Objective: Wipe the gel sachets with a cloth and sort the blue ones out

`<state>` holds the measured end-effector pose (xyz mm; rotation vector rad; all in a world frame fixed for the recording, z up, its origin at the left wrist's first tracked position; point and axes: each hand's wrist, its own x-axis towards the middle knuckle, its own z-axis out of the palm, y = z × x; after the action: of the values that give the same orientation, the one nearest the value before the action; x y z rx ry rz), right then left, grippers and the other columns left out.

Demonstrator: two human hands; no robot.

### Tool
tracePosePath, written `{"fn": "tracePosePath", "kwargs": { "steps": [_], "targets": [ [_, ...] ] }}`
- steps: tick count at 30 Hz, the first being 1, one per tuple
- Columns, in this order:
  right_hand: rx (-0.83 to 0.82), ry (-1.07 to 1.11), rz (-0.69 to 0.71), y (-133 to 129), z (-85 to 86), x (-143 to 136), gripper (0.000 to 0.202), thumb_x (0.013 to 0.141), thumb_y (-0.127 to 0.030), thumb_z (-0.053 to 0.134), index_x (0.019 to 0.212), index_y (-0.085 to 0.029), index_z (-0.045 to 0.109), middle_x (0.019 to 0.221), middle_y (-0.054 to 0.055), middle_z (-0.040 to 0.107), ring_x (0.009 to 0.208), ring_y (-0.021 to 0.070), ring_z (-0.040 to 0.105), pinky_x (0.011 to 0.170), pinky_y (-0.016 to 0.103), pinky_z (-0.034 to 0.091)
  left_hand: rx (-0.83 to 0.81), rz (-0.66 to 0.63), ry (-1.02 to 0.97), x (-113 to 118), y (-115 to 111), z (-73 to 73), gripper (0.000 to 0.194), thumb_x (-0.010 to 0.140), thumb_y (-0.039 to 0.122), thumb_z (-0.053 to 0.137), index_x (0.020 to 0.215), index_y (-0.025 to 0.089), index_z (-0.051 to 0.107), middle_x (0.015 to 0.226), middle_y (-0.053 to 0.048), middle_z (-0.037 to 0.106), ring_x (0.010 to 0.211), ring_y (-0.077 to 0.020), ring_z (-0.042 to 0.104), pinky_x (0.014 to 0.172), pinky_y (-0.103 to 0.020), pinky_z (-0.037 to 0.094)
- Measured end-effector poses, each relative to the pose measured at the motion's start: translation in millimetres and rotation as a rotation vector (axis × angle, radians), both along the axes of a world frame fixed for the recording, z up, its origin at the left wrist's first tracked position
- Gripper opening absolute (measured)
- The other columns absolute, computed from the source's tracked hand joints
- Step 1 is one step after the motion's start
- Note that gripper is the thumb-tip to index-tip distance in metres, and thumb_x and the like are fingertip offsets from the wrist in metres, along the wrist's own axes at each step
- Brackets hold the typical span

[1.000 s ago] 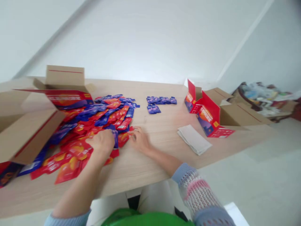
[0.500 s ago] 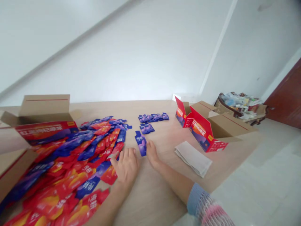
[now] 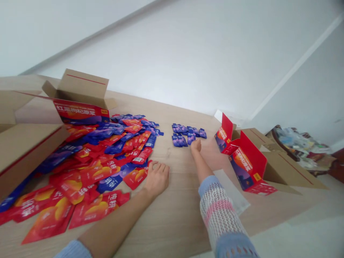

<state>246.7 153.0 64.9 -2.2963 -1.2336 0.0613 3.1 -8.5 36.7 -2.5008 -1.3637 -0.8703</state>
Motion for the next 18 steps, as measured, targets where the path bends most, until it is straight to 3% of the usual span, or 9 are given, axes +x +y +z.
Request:
{"fn": "tracePosePath", "kwargs": {
  "steps": [6,14,18],
  "targets": [
    [-0.016,0.064,0.036,20.2,-9.5,0.8,0.03,0.093,-0.035,0.056,0.12,-0.021,0.058,0.123,0.008,0.057,0.104,0.0198,0.059,0.087,0.038,0.052,-0.065,0.114,-0.024,-15.8,6.7,-3.3,0.028,0.093,0.019,0.038,0.084,0.016,0.064,0.084,-0.009,0.066,0.085,-0.0235,0.057,0.087,-0.042,0.033],
    [-0.122,0.096,-0.127,54.8,-25.7,2.1,0.031,0.095,-0.035,0.052,0.118,-0.016,0.059,0.122,0.013,0.057,0.109,0.0236,0.057,0.093,0.046,0.047,-0.162,0.178,0.011,-7.1,11.3,-5.0,0.029,0.092,0.019,0.037,0.083,0.014,0.065,0.087,-0.012,0.067,0.086,-0.0252,0.058,0.084,-0.044,0.033],
    [-0.097,0.063,-0.109,54.6,-31.8,9.2,0.031,0.096,-0.036,0.049,0.116,-0.015,0.06,0.124,0.017,0.055,0.114,0.0264,0.053,0.098,0.049,0.042,-0.184,0.197,0.046,-5.8,12.0,-6.4,0.028,0.091,0.021,0.039,0.083,0.014,0.065,0.087,-0.012,0.067,0.088,-0.0269,0.057,0.085,-0.045,0.032]
  ]
}}
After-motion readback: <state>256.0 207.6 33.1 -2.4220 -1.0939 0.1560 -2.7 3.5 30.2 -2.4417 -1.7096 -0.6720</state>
